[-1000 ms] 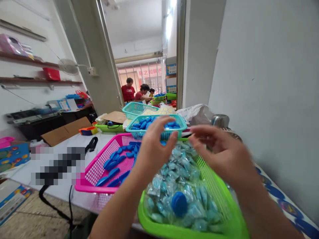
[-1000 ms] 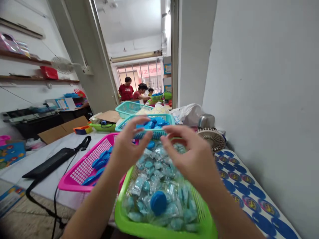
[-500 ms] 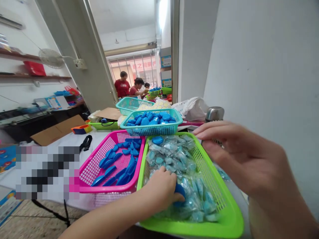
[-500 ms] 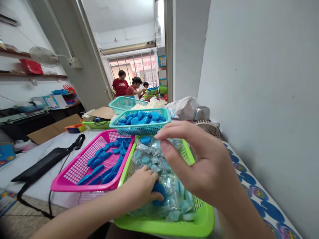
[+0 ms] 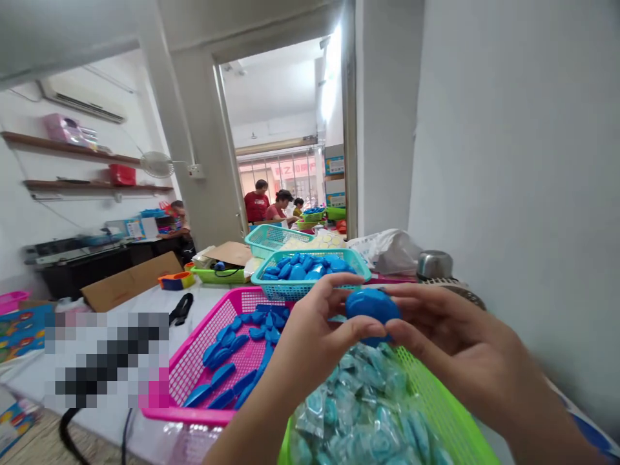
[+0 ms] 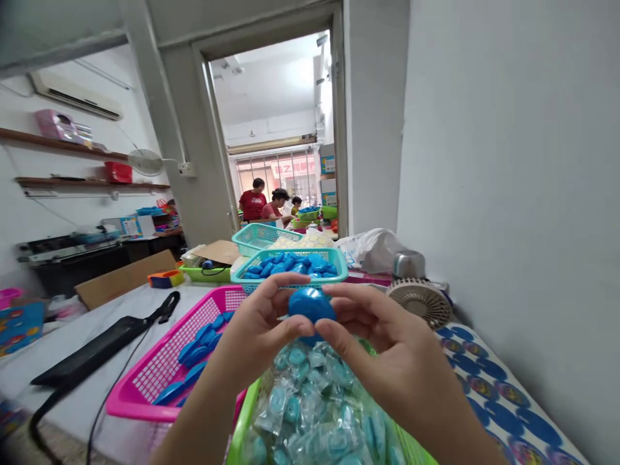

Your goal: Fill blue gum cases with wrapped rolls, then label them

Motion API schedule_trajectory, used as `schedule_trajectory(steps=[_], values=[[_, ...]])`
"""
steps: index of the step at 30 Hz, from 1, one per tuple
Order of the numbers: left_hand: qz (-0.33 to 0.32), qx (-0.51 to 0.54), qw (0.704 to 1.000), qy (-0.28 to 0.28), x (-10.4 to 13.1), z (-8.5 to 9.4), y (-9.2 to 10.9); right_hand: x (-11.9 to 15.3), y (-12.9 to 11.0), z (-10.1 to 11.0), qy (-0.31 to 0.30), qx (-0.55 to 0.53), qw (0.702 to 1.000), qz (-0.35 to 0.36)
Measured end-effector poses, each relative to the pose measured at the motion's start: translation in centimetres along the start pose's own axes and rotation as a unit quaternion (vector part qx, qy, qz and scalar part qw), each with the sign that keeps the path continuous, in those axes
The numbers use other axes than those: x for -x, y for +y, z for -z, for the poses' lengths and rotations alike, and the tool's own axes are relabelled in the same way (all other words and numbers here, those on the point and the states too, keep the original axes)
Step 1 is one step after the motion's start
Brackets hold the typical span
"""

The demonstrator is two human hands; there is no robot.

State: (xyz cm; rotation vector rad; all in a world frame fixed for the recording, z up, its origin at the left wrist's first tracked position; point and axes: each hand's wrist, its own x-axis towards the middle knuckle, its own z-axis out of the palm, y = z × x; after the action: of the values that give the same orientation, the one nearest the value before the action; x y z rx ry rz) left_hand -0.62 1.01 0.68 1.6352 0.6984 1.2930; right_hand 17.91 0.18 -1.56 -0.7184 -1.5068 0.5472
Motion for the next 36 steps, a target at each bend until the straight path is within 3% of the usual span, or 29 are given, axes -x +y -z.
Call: schedule_trajectory(steps=[6, 10, 15, 26, 31, 33, 36], values=[[-0.011, 0.028, 0.999, -0.021, 1.3, 0.5, -0.6, 0.1, 0.1, -0.2, 0.022, 0.049, 0.995, 0.08], [-0.059, 0.0, 0.997, 0.048, 1.7, -0.1, -0.1, 0.4, 0.1, -0.6, 0.01, 0.077, 0.989, 0.127], [-0.083, -0.065, 0.987, 0.123, 1.9, -1.0, -0.1, 0.5, 0.2, -1.0, 0.003, 0.079, 0.988, 0.133], [-0.153, -0.146, 0.973, 0.095, 1.2, 0.2, -1.4, 0.1, 0.6, -0.9, -0.019, 0.049, 0.99, 0.129], [-0.198, -0.182, 0.955, 0.122, 1.5, 0.0, -1.3, -0.2, 0.7, -0.9, -0.017, 0.033, 0.991, 0.131], [-0.188, -0.178, 0.958, 0.127, 1.8, -0.1, -0.9, -0.2, 0.6, -1.0, -0.015, 0.031, 0.991, 0.131], [-0.106, -0.115, 0.982, 0.107, 2.2, 0.2, 0.0, 0.0, 0.4, -1.1, -0.009, 0.017, 0.992, 0.122]])
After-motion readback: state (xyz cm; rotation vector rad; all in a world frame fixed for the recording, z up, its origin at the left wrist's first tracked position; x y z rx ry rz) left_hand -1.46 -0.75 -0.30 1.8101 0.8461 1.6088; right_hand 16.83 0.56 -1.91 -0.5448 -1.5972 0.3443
